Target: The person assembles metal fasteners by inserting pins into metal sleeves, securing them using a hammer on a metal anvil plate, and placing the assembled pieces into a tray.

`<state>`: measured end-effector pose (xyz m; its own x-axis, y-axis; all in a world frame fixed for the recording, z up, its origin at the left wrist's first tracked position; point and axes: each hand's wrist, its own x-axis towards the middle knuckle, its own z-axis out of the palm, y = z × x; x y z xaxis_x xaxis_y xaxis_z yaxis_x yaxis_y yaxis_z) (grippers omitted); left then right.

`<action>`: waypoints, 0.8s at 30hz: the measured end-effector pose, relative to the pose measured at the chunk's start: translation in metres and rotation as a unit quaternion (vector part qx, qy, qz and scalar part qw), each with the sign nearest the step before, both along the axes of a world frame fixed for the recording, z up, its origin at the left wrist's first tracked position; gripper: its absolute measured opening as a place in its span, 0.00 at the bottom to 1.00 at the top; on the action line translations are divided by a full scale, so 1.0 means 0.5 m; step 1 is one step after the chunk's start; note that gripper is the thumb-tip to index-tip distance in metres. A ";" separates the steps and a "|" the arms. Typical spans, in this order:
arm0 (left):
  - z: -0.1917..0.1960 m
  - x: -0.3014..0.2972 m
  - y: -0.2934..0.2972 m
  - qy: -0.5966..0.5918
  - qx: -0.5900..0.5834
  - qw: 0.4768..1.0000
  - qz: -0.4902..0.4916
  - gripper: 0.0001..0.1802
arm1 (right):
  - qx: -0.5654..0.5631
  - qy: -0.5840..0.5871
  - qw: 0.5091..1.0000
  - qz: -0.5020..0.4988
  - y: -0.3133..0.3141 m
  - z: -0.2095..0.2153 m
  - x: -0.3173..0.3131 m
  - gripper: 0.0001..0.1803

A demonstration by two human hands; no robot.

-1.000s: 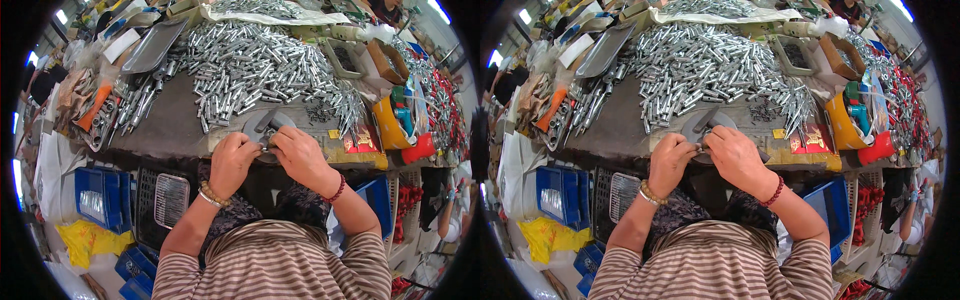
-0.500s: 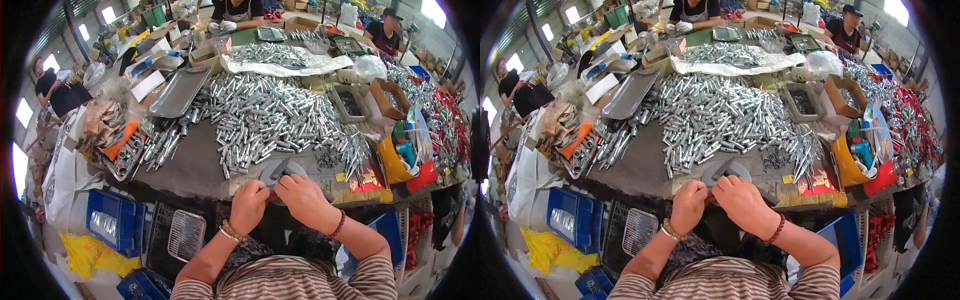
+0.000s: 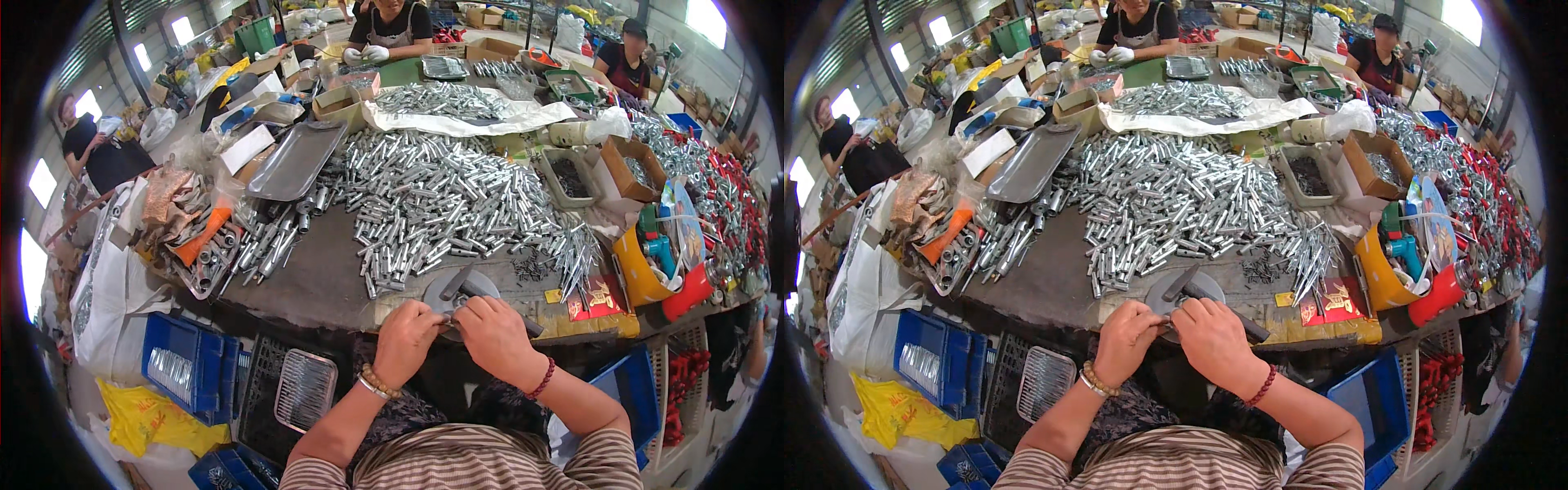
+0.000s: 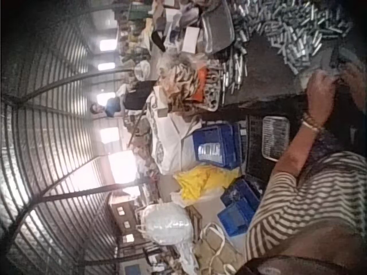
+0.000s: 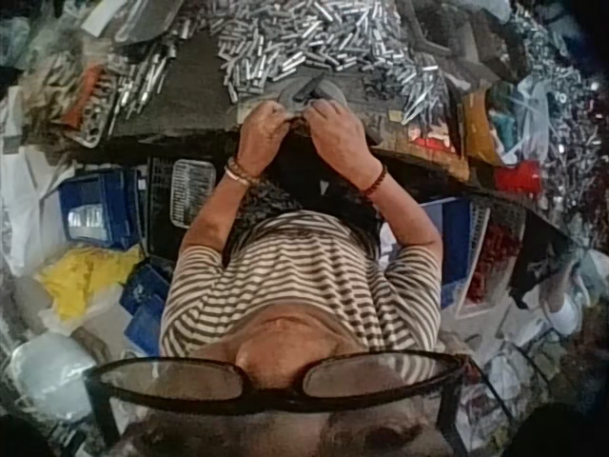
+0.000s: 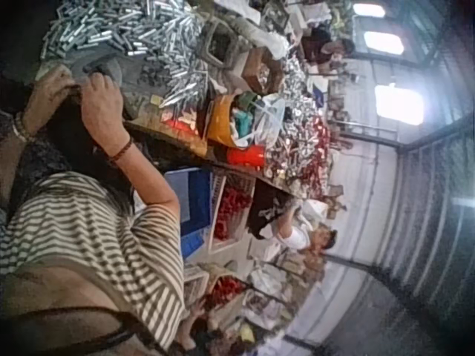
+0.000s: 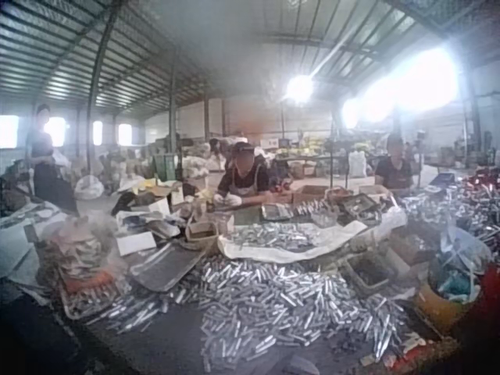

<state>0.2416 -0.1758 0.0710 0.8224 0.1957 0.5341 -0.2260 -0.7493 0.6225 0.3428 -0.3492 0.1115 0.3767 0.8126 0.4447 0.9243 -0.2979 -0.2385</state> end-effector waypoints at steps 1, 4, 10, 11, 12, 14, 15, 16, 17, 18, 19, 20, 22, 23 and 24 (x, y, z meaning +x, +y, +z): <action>0.005 0.000 -0.001 0.007 -0.006 1.000 -0.001 0.08 | 0.012 0.001 1.000 -0.003 0.000 -0.001 0.000 0.05; 0.004 -0.001 0.001 0.018 -0.008 1.000 0.001 0.07 | 0.011 0.008 1.000 -0.002 0.000 0.001 0.001 0.04; 0.007 0.000 0.000 0.021 -0.002 1.000 0.011 0.08 | 0.015 0.021 1.000 -0.001 -0.004 -0.002 0.005 0.05; 0.007 -0.001 -0.001 0.021 0.000 1.000 0.012 0.08 | 0.015 0.021 1.000 -0.001 -0.006 -0.003 0.006 0.05; 0.010 -0.003 -0.003 0.021 0.000 1.000 0.012 0.08 | 0.018 0.025 1.000 0.000 -0.009 -0.005 0.007 0.05; 0.013 -0.005 -0.006 0.023 0.005 1.000 0.015 0.08 | 0.021 0.029 0.999 0.000 -0.012 0.000 0.005 0.05; 0.012 -0.007 -0.006 0.023 0.005 1.000 0.015 0.08 | 0.026 0.037 0.999 0.007 -0.015 0.011 0.001 0.06; 0.009 -0.009 -0.008 0.025 0.003 1.000 0.013 0.07 | 0.031 0.045 0.998 0.014 -0.017 0.018 -0.002 0.07; 0.007 -0.008 -0.007 0.027 0.000 1.000 0.011 0.06 | 0.031 0.046 0.998 0.013 -0.019 0.018 0.002 0.07; 0.008 -0.008 -0.009 0.028 -0.001 1.000 0.010 0.06 | 0.048 0.043 0.998 -0.013 -0.024 0.017 0.007 0.08; 0.010 -0.008 -0.011 0.032 0.001 0.999 0.009 0.05 | 0.065 0.041 0.996 -0.040 -0.031 0.015 0.012 0.08; 0.010 -0.011 -0.014 0.037 0.001 0.999 0.010 0.05 | 0.061 0.046 0.996 -0.040 -0.039 0.016 0.016 0.08; -0.011 0.002 -0.001 0.044 0.001 0.999 0.019 0.04 | 0.022 0.024 0.993 -0.110 -0.050 0.021 0.034 0.09; -0.021 -0.002 -0.004 0.051 0.000 0.998 0.024 0.04 | -0.008 0.021 0.992 -0.125 -0.058 0.019 0.041 0.10; -0.018 -0.009 -0.008 0.071 -0.014 0.997 0.019 0.04 | -0.025 0.038 0.991 -0.129 -0.064 0.018 0.042 0.10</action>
<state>0.2370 -0.1798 0.0619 0.8807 0.2420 0.4072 -0.1059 -0.7373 0.6672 0.3638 -0.3814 0.1206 0.6052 0.7052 0.3695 0.7961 -0.5348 -0.2832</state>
